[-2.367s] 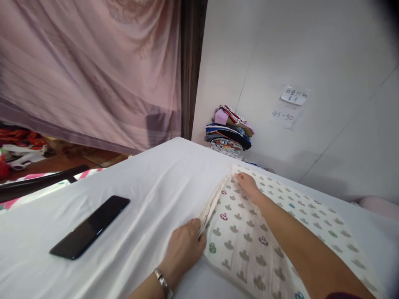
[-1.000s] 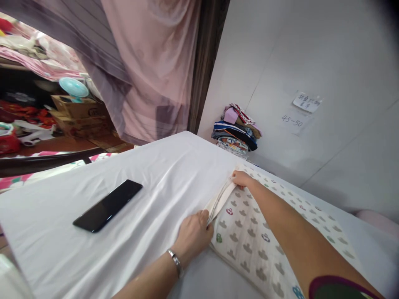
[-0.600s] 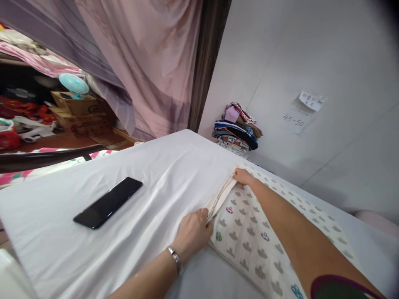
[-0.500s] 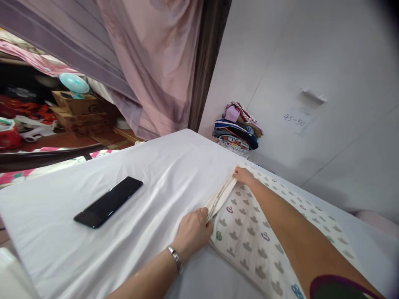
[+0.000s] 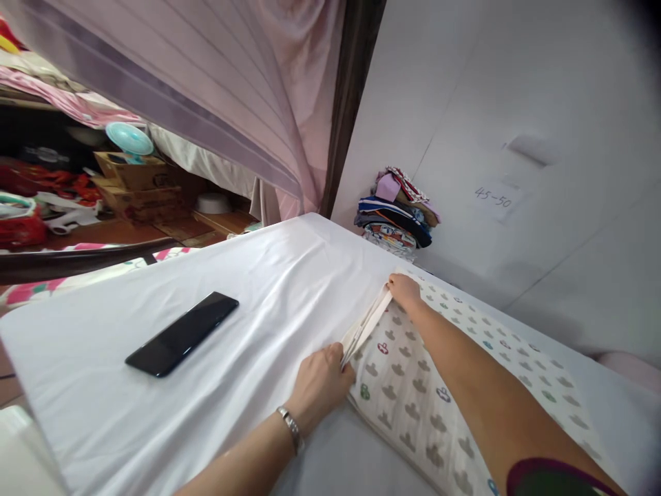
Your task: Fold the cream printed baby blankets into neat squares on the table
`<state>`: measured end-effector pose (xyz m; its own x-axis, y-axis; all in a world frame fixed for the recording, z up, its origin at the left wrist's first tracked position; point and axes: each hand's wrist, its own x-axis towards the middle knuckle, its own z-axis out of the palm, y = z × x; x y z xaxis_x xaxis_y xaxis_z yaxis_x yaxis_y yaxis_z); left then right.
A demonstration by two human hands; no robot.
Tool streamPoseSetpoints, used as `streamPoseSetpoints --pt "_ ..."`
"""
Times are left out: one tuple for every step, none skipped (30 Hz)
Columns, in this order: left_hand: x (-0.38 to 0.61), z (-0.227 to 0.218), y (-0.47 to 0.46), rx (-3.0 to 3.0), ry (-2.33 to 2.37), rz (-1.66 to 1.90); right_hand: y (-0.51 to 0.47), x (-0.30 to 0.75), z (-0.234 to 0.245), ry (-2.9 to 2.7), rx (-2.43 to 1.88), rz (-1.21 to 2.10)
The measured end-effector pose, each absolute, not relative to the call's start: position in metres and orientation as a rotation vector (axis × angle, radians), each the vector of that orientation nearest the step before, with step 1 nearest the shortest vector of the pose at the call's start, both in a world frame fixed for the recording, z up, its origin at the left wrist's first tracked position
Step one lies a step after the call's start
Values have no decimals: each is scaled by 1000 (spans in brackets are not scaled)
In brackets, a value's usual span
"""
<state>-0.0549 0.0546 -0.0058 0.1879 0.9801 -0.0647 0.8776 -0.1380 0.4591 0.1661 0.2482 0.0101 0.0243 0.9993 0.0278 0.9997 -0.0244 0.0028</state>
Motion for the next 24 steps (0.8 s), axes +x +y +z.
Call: streamPoseSetpoints --pt "-55 -6 55 2073 1752 353 249 166 8 -2150 -2252 5" --pt "-55 -6 55 2072 1760 354 250 166 7 -2120 -2266 49" --pt "-55 -6 55 2073 1764 351 251 167 5 -2088 -2275 94" --pt "-55 -5 55 2074 1765 348 251 167 4 -2054 -2280 134" --pt "-55 -5 55 2073 1764 342 252 168 3 -2016 -2285 167" --pt "-55 -4 55 2070 1764 334 252 169 2 -1975 -2291 198" --pt "-55 -4 55 2066 1765 324 252 171 2 -1932 -2301 230" --pt "-54 -4 55 2064 1765 315 252 172 2 -1888 -2311 270" --pt "-54 -3 54 2065 1767 311 250 174 2 -1845 -2319 319" --pt "-54 -3 54 2069 1768 316 249 176 1 -1806 -2317 374" --pt "-54 -3 54 2074 1766 332 247 177 1 -1771 -2305 432" --pt "-54 -3 54 2079 1759 360 245 177 2 -1743 -2280 487" --pt "-55 -3 54 2086 1746 391 242 177 2 -1718 -2248 532" --pt "-55 -2 53 2093 1728 416 240 176 2 -1698 -2211 566" --pt "-56 -1 53 2098 1709 431 237 176 1 -1682 -2176 587" --pt "-56 0 53 2102 1692 434 235 175 1 -1669 -2145 597" --pt "-57 2 53 2103 1678 427 233 174 1 -1659 -2124 598" --pt "-57 3 53 2102 1668 414 230 174 0 -1653 -2114 589" --pt "-58 4 53 2098 1662 403 228 175 -1 -1651 -2116 575" --pt "-58 4 53 2096 1658 398 225 176 -2 -1657 -2130 557" --pt "-58 4 53 2097 1652 397 221 177 -2 -1671 -2153 536" --pt "-59 3 54 2103 1647 402 217 179 -2 -1694 -2180 511" --pt "-59 2 54 2109 1644 413 211 182 -2 -1727 -2206 481" --pt "-59 0 55 2115 1642 426 205 185 -1 -1764 -2228 442"
